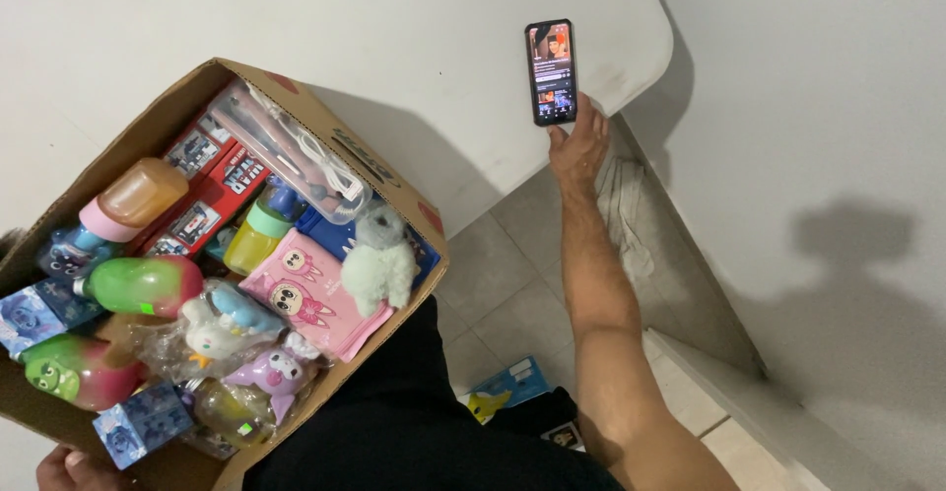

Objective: The person removes a small hair iron from its plastic case, handles a purple plush bag and its strap, and opens a small green bottle while sorting items from a box on a table.

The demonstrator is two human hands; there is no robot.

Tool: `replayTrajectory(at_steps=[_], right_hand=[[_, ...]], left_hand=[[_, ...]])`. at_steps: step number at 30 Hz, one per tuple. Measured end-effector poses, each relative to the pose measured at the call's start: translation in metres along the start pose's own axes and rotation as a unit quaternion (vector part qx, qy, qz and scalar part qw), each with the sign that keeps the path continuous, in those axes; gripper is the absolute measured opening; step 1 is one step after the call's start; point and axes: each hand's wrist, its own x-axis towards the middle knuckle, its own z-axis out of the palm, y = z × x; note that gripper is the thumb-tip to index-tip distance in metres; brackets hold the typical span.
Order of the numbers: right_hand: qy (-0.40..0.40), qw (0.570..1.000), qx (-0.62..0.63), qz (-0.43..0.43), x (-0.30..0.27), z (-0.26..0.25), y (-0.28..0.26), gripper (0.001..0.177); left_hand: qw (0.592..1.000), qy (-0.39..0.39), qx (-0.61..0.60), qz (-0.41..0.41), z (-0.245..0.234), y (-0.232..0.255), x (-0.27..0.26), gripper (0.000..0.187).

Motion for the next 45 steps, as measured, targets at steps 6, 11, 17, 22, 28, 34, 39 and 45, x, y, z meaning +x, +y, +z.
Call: replayTrajectory(at_steps=[6,11,17,22,28,34,39,45], right_hand=[[-0.007,1.0,-0.017,0.015,-0.003,0.008,0.009,0.083],[-0.009,1.0,-0.013,0.02,-0.002,0.006,0.008,0.081],[-0.019,0.999,-0.043,0.006,0.0,0.004,0.003,0.074],[-0.038,0.998,-0.028,0.039,0.001,0.002,-0.001,0.083],[-0.074,0.993,-0.038,0.08,0.004,0.004,-0.004,0.082],[-0.056,0.995,-0.034,0.073,0.005,0.006,-0.005,0.081],[-0.069,0.993,-0.038,0.084,0.006,0.004,-0.007,0.082],[-0.085,0.99,-0.042,0.1,0.007,0.001,-0.009,0.08]], left_hand=[[1.0,-0.001,-0.023,-0.006,0.014,-0.038,0.006,0.036],[0.999,0.002,-0.033,0.029,0.021,-0.049,0.008,0.036],[0.993,0.031,-0.02,-0.116,0.025,-0.04,0.011,0.031],[0.995,-0.014,-0.086,-0.044,0.022,-0.053,0.005,0.037],[0.997,-0.001,0.012,-0.074,0.014,-0.012,0.007,0.033],[0.999,0.005,-0.003,-0.051,0.021,-0.049,0.01,0.03],[0.997,0.043,-0.001,-0.068,0.028,-0.046,0.01,0.026],[0.997,0.003,-0.041,-0.058,0.018,-0.043,0.007,0.027]])
